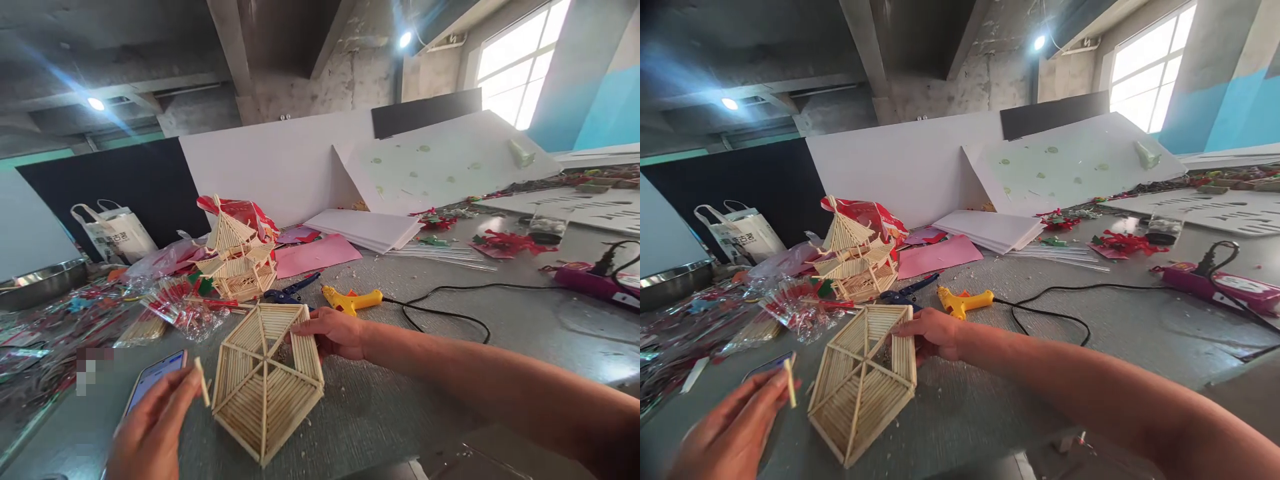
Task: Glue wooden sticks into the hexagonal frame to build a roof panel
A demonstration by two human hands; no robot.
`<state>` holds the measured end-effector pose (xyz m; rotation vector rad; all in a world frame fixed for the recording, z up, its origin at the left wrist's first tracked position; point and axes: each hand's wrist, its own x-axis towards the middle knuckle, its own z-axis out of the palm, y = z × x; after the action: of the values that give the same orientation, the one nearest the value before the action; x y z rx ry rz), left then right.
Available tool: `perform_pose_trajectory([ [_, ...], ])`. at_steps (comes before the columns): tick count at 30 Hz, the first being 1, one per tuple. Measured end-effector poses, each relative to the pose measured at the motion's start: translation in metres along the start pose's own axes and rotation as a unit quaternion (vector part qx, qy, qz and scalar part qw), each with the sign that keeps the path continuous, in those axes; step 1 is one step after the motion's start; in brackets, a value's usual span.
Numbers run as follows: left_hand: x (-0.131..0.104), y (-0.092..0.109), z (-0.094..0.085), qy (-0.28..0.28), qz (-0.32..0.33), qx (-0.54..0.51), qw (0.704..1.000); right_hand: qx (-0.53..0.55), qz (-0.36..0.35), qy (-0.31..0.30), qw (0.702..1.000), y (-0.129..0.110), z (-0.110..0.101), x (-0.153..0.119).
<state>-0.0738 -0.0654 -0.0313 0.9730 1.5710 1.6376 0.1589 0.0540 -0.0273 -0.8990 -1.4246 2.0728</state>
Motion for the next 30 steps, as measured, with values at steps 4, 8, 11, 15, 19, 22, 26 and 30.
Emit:
perform_pose_trajectory([
  [4, -0.001, -0.022, -0.017, 0.069, -0.076, -0.124, 0.987, 0.031, 0.012, 0.017, 0.999, 0.002, 0.002, 0.001],
  [8, -0.001, -0.021, -0.011, 0.051, -0.081, -0.142, 0.985, 0.065, 0.014, 0.033, 0.997, 0.004, 0.005, 0.0],
  [11, -0.003, -0.017, -0.005, 0.064, -0.075, -0.15, 0.984, 0.083, -0.003, 0.029, 0.996, 0.004, 0.007, -0.001],
  [15, -0.007, -0.017, -0.003, 0.086, -0.066, -0.163, 0.981, 0.09, -0.009, 0.031, 0.995, 0.003, 0.009, -0.003],
  [19, -0.003, -0.021, 0.001, 0.075, -0.072, -0.212, 0.972, 0.104, -0.037, 0.045, 0.993, 0.002, 0.011, -0.004],
  [22, 0.006, -0.018, 0.008, 0.078, -0.051, -0.249, 0.964, 0.099, -0.074, 0.015, 0.992, 0.007, 0.012, -0.003],
  [26, 0.019, -0.003, 0.019, 0.143, 0.043, -0.261, 0.954, 0.065, -0.095, -0.02, 0.993, 0.019, 0.015, -0.001],
  [30, 0.03, 0.011, 0.03, 0.16, 0.169, -0.152, 0.96, 0.074, -0.117, -0.032, 0.99, 0.026, 0.019, -0.004],
])
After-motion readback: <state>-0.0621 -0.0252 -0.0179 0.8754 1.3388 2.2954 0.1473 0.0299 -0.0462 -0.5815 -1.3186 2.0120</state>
